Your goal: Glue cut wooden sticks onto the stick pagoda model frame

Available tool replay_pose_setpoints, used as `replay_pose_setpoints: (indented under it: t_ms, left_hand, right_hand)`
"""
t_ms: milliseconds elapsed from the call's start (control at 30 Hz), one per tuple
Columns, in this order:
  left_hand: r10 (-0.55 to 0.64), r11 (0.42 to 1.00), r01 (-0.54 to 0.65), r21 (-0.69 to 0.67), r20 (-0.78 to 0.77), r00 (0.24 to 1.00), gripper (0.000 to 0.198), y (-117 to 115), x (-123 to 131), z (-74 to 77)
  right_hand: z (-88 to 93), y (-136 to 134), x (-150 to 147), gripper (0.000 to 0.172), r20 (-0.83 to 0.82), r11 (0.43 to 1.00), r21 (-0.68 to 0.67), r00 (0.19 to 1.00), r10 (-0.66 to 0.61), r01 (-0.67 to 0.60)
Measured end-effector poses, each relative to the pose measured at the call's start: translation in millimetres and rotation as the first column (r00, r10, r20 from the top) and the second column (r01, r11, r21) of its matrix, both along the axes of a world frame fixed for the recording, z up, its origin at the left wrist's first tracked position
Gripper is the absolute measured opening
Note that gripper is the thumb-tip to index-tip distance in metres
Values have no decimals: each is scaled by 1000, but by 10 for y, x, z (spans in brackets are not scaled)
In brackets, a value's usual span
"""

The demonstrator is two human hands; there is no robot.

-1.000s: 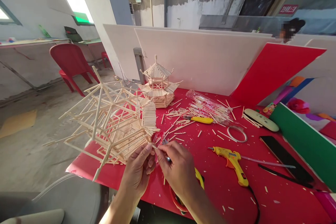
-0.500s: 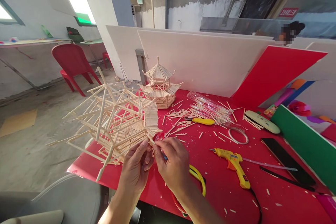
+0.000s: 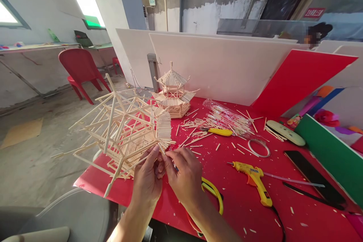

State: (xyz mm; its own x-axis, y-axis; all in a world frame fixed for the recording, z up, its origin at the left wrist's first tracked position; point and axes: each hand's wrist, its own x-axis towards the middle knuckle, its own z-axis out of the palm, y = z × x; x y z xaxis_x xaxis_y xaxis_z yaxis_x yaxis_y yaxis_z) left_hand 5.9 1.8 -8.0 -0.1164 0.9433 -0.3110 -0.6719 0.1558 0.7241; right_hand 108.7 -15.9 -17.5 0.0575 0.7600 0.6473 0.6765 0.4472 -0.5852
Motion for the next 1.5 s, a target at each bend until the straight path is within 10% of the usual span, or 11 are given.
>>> replay_pose_setpoints:
  t_ms: [1500]
  left_hand:
    - [9,1000,-9,16,-8,1000,29,12,61,64]
  right_hand:
    - [36,-58,105,9,18,1000,12,1000,-24,24]
